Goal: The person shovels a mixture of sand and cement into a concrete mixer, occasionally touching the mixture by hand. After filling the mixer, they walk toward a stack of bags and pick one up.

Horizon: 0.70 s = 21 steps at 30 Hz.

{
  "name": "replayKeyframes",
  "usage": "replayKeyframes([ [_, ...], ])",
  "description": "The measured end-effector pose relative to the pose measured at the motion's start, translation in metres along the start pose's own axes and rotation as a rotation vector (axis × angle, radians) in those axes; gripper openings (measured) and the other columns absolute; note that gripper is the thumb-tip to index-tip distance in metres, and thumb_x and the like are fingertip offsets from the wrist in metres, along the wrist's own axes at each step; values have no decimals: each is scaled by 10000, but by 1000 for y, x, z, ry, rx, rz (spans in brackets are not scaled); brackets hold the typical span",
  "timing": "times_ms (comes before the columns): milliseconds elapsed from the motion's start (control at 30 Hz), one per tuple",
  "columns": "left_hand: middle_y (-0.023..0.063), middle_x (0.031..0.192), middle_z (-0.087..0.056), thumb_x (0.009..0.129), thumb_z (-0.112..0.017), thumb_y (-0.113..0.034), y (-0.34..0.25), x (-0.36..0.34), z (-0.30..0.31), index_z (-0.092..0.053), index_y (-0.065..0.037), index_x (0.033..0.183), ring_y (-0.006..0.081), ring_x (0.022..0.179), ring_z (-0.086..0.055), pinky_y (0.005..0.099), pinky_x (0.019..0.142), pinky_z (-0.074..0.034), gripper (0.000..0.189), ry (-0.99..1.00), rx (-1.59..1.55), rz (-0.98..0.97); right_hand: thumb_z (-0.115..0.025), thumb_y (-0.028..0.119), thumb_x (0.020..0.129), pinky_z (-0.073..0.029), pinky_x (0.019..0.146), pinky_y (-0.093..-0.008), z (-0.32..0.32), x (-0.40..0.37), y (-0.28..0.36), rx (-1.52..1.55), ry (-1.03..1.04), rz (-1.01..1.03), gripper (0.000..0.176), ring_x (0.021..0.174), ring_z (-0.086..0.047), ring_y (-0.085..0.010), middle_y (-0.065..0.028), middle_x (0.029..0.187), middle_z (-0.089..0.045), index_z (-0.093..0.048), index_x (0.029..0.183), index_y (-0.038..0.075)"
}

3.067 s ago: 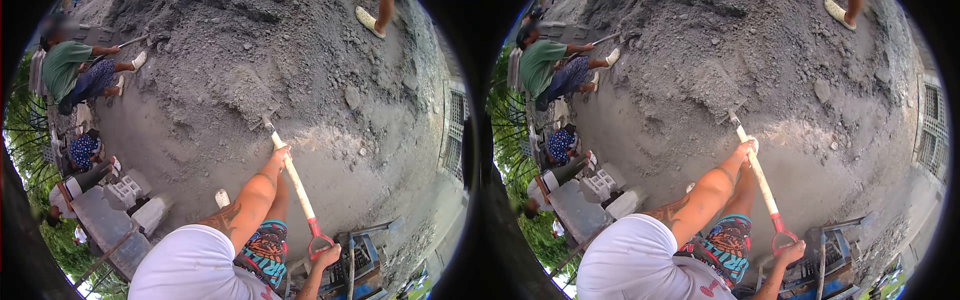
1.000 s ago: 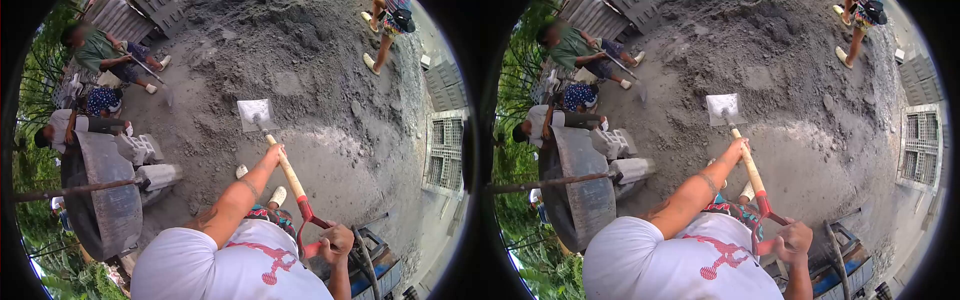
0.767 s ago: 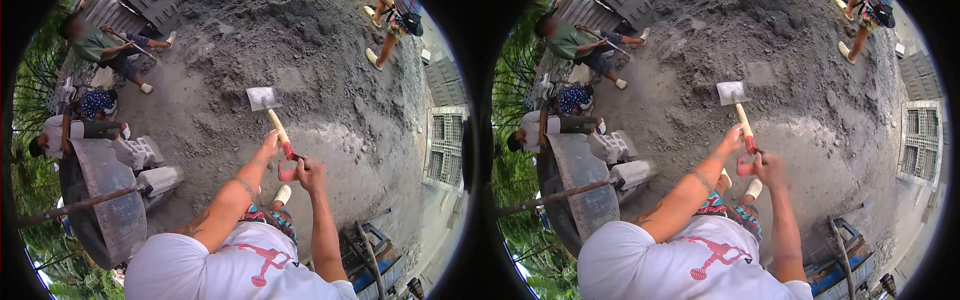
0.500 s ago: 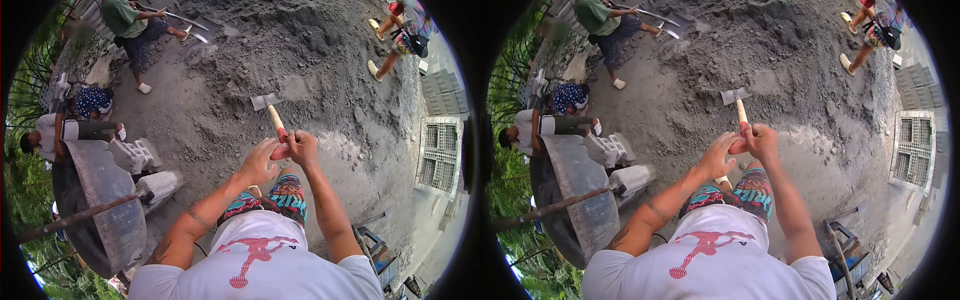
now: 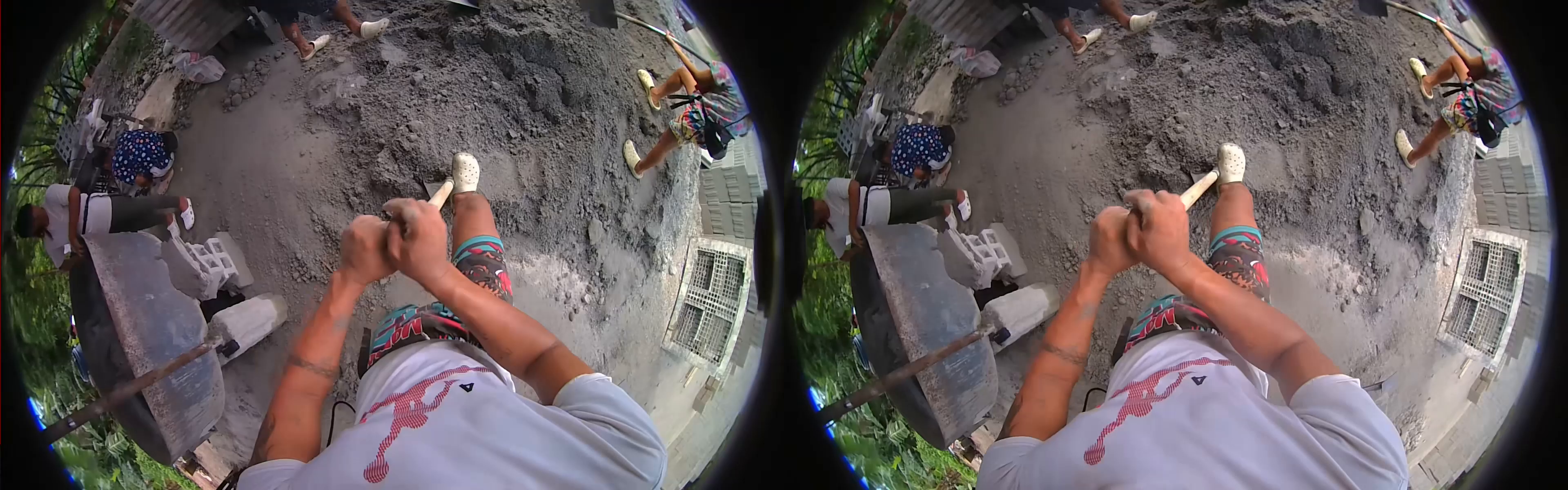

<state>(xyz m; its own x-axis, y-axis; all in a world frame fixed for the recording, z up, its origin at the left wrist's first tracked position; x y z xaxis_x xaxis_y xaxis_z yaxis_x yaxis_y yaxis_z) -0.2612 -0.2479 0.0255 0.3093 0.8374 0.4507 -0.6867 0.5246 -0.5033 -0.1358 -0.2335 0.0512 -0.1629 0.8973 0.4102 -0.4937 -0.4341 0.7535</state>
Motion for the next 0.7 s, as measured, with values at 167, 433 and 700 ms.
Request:
replayKeyframes([
  [167, 155, 848, -721, 843, -598, -243, -174, 204, -124, -734, -90, 901, 297, 853, -709, 429, 802, -503, 212, 296, 75, 220, -577, 202, 895, -528, 710, -340, 254, 64, -117, -131, -236, -368, 352, 745, -669, -218, -163, 851, -688, -608, 1169, -15],
  [433, 185, 907, -662, 717, -716, -274, -295, -12, -275, -652, -57, 964, 368, 925, -634, 494, 834, -423, 334, 722, -257, -29, -676, 360, 859, -508, 573, -365, 277, -278, -238, 103, -646, -1224, 472, 564, -598, -200, -56, 675, -631, -586, 1084, -45],
  [700, 240, 1249, -547, 824, -677, -506, -152, -136, -452, -508, -25, 1325, 372, 1181, -544, 510, 984, -431, 715, 899, -128, 918, -548, 462, 923, -419, 469, -313, 232, -463, -279, 834, -1224, -1851, 414, 533, -470, -167, -25, 678, -432, -460, 946, 58],
])
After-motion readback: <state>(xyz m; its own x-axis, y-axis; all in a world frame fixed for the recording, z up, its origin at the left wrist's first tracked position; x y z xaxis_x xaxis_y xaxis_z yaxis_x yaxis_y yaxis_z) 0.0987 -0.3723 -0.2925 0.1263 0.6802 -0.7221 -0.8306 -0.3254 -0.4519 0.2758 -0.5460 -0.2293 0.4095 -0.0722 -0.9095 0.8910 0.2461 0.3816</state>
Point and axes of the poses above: each hand's wrist, its own x-axis towards the middle knuckle, its own z-axis out of the back of the hand, y = z × x, the point moved 2 cm from there along x, towards the middle knuckle
